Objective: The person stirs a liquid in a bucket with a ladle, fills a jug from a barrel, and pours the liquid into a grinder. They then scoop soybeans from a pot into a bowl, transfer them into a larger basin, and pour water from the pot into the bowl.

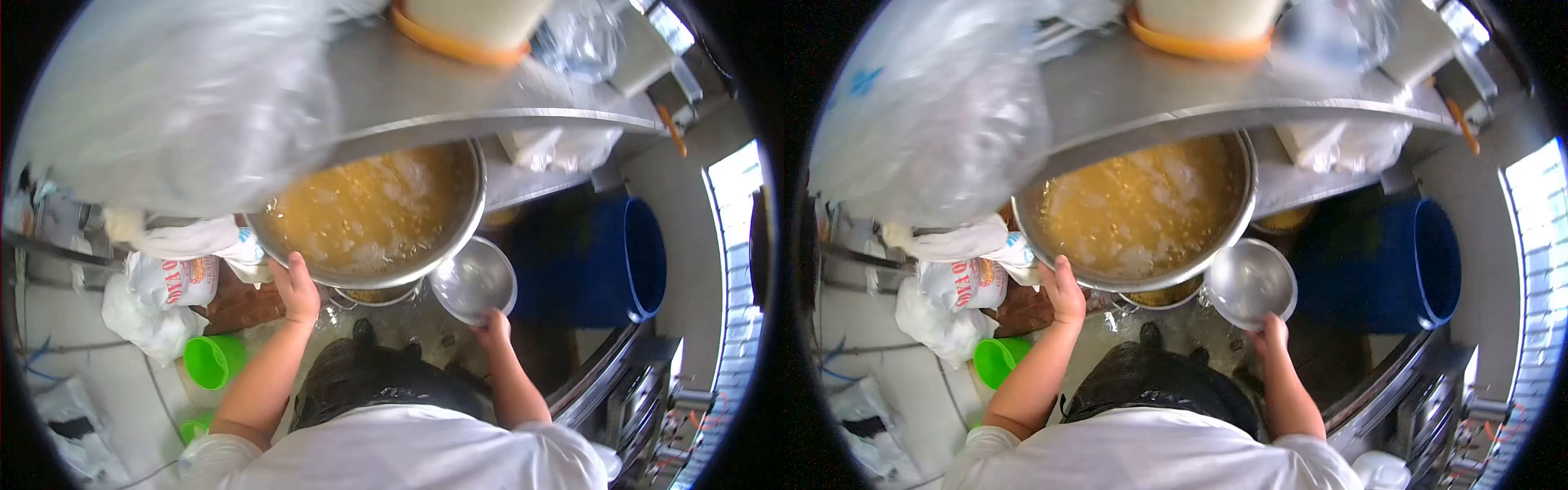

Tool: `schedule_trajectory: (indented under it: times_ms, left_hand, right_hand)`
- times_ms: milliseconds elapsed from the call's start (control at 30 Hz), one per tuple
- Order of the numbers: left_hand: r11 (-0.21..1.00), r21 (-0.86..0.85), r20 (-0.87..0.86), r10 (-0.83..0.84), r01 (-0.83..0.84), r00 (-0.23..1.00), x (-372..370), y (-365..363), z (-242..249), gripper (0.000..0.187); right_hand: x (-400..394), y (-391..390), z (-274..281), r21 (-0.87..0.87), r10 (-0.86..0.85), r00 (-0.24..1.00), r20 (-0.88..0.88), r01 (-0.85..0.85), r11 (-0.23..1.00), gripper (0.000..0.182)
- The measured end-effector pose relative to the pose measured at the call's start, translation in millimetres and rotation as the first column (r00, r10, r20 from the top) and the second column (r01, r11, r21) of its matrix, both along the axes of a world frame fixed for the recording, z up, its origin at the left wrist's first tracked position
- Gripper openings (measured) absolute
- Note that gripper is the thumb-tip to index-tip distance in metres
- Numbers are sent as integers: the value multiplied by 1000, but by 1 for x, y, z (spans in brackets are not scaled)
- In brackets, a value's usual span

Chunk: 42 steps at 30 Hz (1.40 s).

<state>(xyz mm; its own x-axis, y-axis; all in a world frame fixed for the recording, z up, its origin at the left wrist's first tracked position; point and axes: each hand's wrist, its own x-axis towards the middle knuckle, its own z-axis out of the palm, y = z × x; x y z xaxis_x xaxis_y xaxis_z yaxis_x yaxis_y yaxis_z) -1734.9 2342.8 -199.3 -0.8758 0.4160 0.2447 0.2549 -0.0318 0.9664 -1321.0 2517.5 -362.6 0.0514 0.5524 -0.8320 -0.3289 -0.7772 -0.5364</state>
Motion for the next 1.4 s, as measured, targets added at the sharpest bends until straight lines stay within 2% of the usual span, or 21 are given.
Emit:
schedule_trajectory:
  times_ms: [100, 233, 367, 433, 500, 567, 600, 667, 733, 767, 833, 867, 967, 1033, 1067, 1100, 1167, 1200, 1267, 1367, 1400]
  left_hand:
    - [999, 36, 69, -1, -1, 998, 0, -1, -5, 51]
    - [994, 105, 25, -28, 25, 999, -2, -1, -6, 54]
    - [999, 49, 56, -15, 12, 998, -2, -4, -8, 52]
    - [998, 57, 55, 23, -26, 998, 0, -6, 1, 49]
    - [997, -79, 148, 10, 2, 989, -1, -10, 0, 46]
    - [996, -86, 198, 48, -32, 979, -2, -9, -2, 45]
    - [992, -114, 130, 76, -61, 989, 2, -8, 7, 45]
    - [983, -145, 52, 117, -108, 992, 14, -8, 25, 47]
    - [843, -328, -343, 314, -426, 885, 25, -6, 47, 51]
    - [837, -324, -355, 324, -441, 877, 27, -4, 61, 51]
    - [842, -398, -614, 51, -364, 788, 30, 4, 84, 55]
    - [848, -452, -629, -85, -275, 773, 20, 14, 81, 56]
    - [743, -575, -676, -195, -343, 710, -14, 73, 110, 58]
    - [584, -785, -429, -271, -207, 862, -66, 102, 83, 58]
    - [583, -786, -426, -268, -207, 864, -88, 111, 68, 58]
    - [713, -700, -212, -249, 31, 945, -110, 116, 53, 58]
    - [815, -529, 12, -270, 235, 963, -141, 121, 3, 58]
    - [718, -696, -352, -319, -19, 880, -157, 122, -37, 48]
    - [617, -720, -642, -416, -319, 644, -161, 128, -51, 40]
    - [550, -767, -606, -448, -331, 658, -154, 132, -68, 42]
    - [588, -727, -648, -418, -354, 637, -152, 132, -79, 44]
  right_hand:
    - [59, -3, 92, 159, 56, 991, 126, -76, 984, 46]
    - [39, 14, 222, 512, 120, 992, -43, -82, 855, 47]
    - [-38, 65, 267, 678, 250, 968, -1, -183, 711, 51]
    - [-84, 105, 257, 732, 299, 943, 148, -308, 608, 52]
    - [-145, 140, 249, 806, 263, 881, 394, -469, 362, 54]
    - [-207, 152, 270, 638, 44, 643, 765, -765, 86, 49]
    - [-232, 158, 278, 512, -59, 516, 854, -856, -68, 46]
    - [-274, 173, 286, 249, -268, 329, 906, -923, -293, 39]
    - [-315, 195, 285, 49, -434, 260, 862, -897, -439, 35]
    - [-331, 204, 281, -11, -477, 253, 842, -875, -484, 35]
    - [-351, 221, 277, -57, -492, 260, 831, -840, -540, 34]
    - [-358, 231, 274, -60, -483, 267, 834, -826, -561, 34]
    - [-358, 245, 268, -51, -431, 272, 861, -795, -604, 33]
    - [-355, 249, 262, -40, -402, 274, 873, -783, -621, 32]
    - [-353, 252, 260, -35, -389, 274, 880, -778, -627, 32]
    - [-350, 255, 259, -31, -380, 272, 884, -777, -629, 31]
    - [-343, 265, 260, -17, -354, 264, 897, -780, -626, 31]
    - [-339, 269, 260, -15, -346, 261, 901, -780, -626, 30]
    - [-329, 277, 261, 9, -312, 255, 915, -787, -617, 30]
    - [-316, 283, 265, 44, -259, 252, 932, -792, -609, 29]
    - [-313, 282, 265, 60, -235, 254, 938, -789, -611, 29]
